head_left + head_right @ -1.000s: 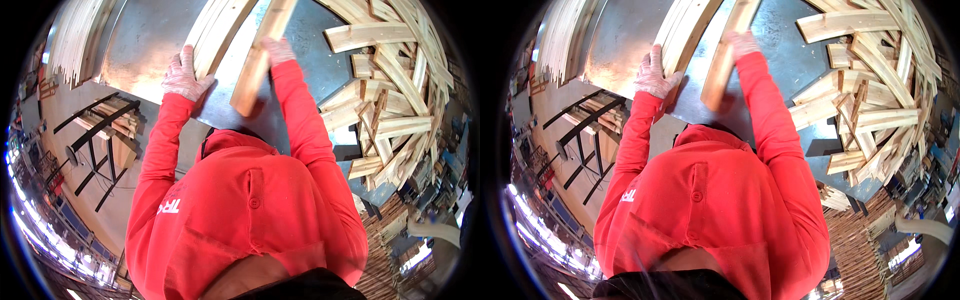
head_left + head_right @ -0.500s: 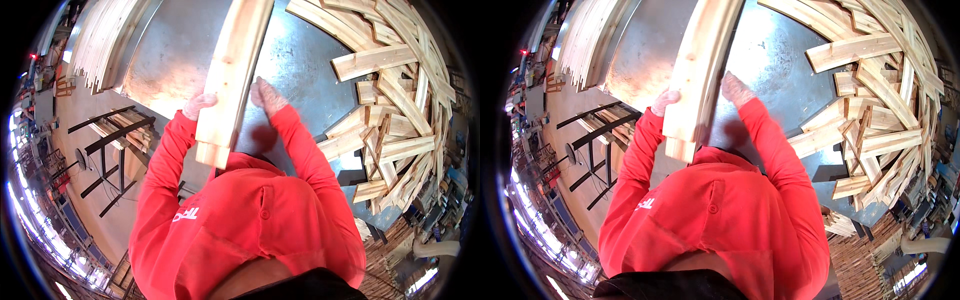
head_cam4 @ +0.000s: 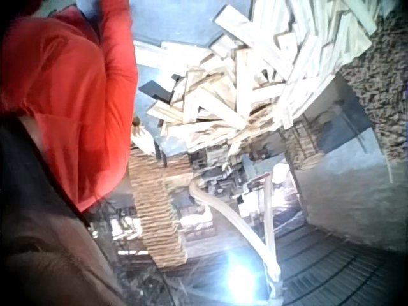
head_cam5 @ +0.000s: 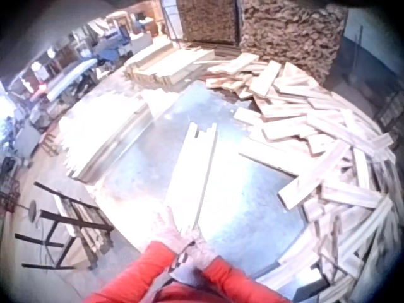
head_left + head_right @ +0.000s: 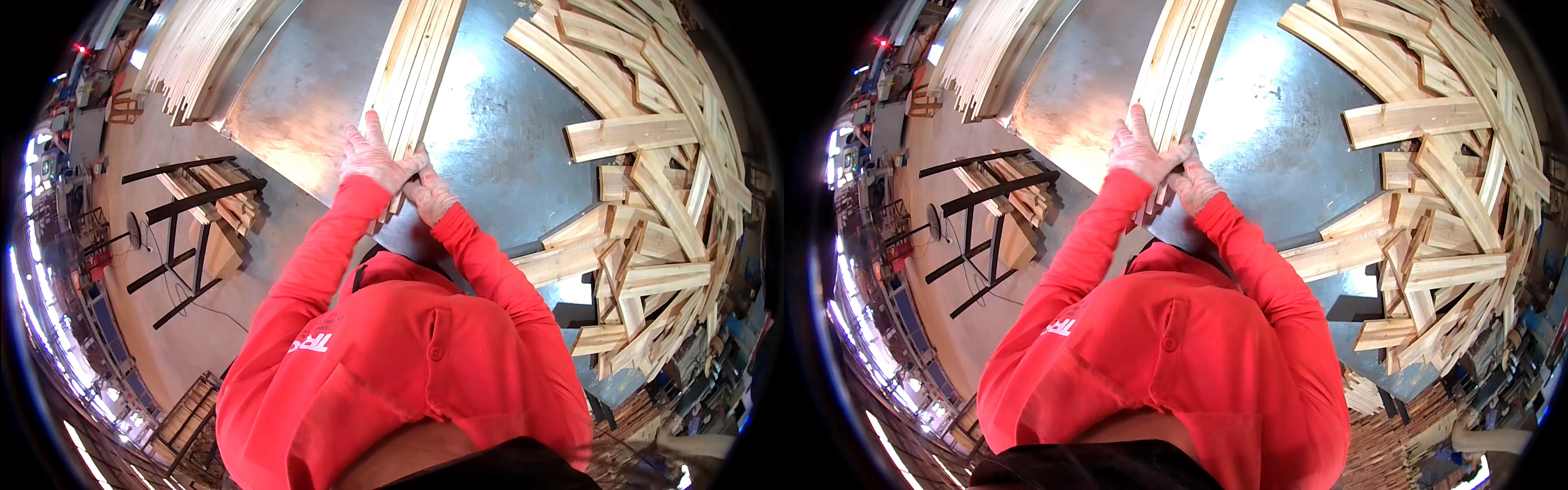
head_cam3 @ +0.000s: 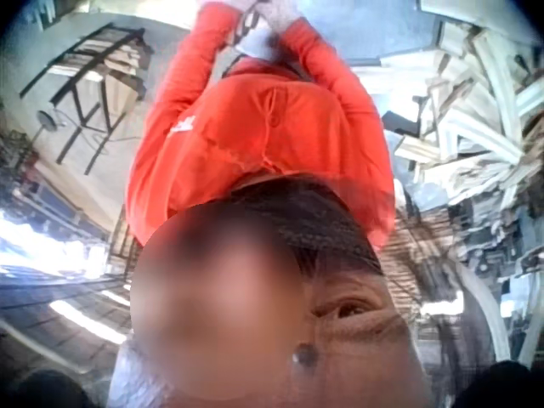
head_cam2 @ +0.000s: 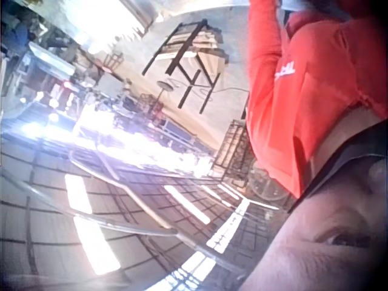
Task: The person repeatedly picks up wooden planks from a large pile on a metal table and stacks them neatly on the left side. The person handles the planks one at a time or in small groups, aligning them before placing them in the growing stack.
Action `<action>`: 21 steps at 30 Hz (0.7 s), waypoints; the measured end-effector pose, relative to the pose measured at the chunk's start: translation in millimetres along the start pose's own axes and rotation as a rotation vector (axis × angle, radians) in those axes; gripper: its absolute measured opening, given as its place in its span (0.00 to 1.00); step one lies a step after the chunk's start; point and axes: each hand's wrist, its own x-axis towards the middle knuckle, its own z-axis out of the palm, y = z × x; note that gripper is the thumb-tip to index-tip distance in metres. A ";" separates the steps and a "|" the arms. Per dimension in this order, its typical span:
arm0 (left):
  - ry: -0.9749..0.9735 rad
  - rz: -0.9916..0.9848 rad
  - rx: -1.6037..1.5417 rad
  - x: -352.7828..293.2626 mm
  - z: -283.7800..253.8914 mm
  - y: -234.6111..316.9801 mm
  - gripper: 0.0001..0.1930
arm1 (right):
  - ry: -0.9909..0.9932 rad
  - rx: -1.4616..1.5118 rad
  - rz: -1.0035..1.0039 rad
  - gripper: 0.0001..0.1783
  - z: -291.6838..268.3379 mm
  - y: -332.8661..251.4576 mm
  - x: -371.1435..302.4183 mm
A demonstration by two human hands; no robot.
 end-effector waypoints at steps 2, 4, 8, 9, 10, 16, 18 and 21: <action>-0.071 -0.098 -0.005 6.4 -7.1 12.9 0.59 | -0.117 -0.087 -0.025 0.30 -7.1 -33.1 -10.4; -0.080 -0.144 0.010 14.5 -12.1 22.0 0.59 | -0.123 -0.336 -0.088 0.26 -29.0 -14.6 -17.5; 0.001 -0.049 -0.034 46.6 -30.3 -16.4 0.54 | 0.315 -0.199 0.025 0.22 -27.0 -22.6 -34.3; 0.050 -0.020 -0.077 59.7 -36.3 -33.6 0.53 | 0.335 -0.184 0.010 0.24 -25.9 -28.1 -38.1; 0.099 0.012 -0.121 74.6 -41.3 -51.9 0.52 | 0.359 -0.171 -0.007 0.26 -25.4 -31.1 -39.7; 0.226 -0.014 0.011 198.6 -99.9 -178.1 0.52 | 0.458 -0.236 0.055 0.28 -20.3 -21.5 -50.1; 0.261 -0.058 0.147 242.1 -120.2 -224.3 0.53 | 0.496 -0.190 0.081 0.28 -14.8 -19.2 -45.5; 0.223 -0.032 0.272 284.7 -150.7 -255.7 0.49 | 0.533 -0.179 0.138 0.25 -1.7 -9.6 -31.5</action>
